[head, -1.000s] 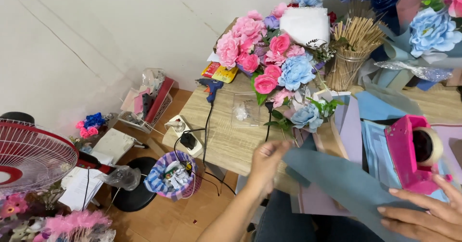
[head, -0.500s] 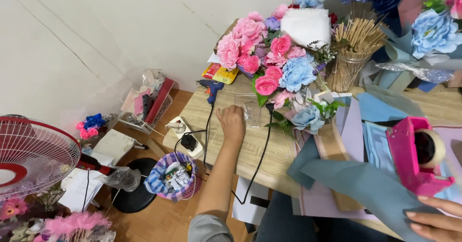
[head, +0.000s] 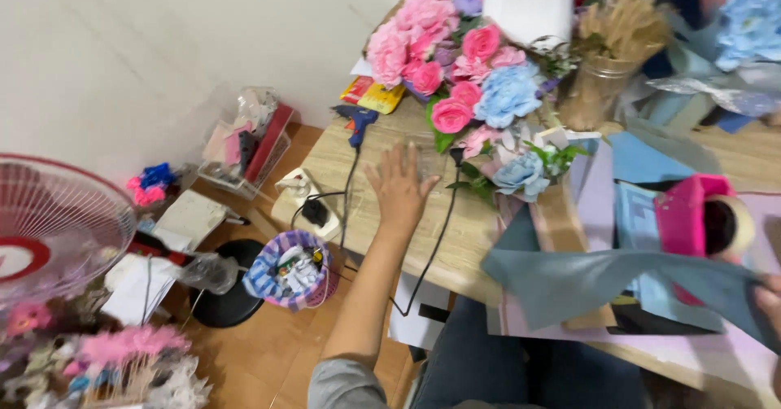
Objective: The person folds a sheet of blue paper and cuts it with scissors. They then wrap the paper around a small bouquet of artificial flowers and secure it with tape.
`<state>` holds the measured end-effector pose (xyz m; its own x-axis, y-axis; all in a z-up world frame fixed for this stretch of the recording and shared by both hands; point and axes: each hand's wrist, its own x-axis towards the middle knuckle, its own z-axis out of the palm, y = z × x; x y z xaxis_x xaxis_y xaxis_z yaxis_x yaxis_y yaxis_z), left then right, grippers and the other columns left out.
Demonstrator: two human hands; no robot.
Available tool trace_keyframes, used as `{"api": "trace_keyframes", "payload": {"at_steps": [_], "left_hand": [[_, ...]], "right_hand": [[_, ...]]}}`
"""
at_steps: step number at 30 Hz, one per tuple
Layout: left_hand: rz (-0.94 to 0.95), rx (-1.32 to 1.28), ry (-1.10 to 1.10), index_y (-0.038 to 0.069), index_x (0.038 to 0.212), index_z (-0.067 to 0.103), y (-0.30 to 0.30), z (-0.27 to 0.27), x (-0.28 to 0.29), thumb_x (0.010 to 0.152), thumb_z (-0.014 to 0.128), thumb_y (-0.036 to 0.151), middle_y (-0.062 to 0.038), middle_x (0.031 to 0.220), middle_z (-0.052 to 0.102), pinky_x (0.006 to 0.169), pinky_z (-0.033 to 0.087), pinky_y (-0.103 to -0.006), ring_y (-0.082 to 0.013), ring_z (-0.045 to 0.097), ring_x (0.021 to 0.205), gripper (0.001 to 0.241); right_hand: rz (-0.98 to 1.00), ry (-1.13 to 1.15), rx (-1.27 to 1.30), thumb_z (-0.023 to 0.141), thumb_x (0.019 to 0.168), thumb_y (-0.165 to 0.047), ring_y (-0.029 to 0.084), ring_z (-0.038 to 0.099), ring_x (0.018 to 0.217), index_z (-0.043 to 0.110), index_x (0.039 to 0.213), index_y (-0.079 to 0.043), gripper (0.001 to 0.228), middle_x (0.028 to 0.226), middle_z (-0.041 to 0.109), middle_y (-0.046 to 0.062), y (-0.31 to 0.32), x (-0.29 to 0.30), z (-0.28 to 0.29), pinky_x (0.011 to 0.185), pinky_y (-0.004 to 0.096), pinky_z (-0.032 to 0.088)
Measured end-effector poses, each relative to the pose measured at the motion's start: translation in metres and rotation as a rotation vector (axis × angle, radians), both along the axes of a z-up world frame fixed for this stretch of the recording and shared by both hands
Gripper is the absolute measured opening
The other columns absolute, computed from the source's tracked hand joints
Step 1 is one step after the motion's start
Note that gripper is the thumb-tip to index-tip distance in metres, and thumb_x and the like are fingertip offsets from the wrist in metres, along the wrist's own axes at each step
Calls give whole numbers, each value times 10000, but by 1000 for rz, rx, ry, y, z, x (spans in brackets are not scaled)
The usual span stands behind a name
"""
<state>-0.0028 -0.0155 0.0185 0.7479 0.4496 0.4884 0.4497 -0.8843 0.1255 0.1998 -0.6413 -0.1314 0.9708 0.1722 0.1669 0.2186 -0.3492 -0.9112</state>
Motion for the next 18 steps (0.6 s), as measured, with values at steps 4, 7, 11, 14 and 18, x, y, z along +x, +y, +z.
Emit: {"api": "trace_keyframes", "payload": {"at_steps": [4,7,11,14,18], "left_hand": [[-165,-156,-333,211,1534,481,-75,57,-19,1002,553,537,-134,1616,420,1115,158,-786,-411,412,1452,628],[-446,-372,-583,169,1410,592,-133,82,-45,1078,422,452,-55,1512,555,1250,37,-603,-260,503,1422,469],[-859,-989,-814,34,1506,349,-189,63,-44,1025,365,744,-225,1531,455,1233,355,-508,-357,464,1440,858],[-984,-1471,-622,92,1617,47,-224,63,-42,860,637,777,-211,1607,344,1212,336,-491,-343,437,1457,1179],[-787,-1827,-338,171,1616,197,-259,71,-37,794,816,366,-142,1434,557,1048,530,-375,-246,643,1182,1048]], "right_hand": [[-192,4,269,704,1046,-147,119,628,981,639,1300,-68,274,1164,678,85,125,-130,212,899,220,504],[-197,96,552,741,920,-60,89,636,828,696,1179,-87,264,1033,695,22,139,-136,216,791,217,571],[-194,287,690,723,863,-47,161,655,840,694,1229,-59,367,1056,704,77,147,-144,220,754,285,579],[-179,392,750,694,865,-19,216,655,881,683,1277,-41,413,1112,704,129,153,-155,218,781,337,587],[-178,436,786,730,858,-60,165,666,816,690,1258,-32,404,994,723,114,157,-168,195,684,239,547]]}}
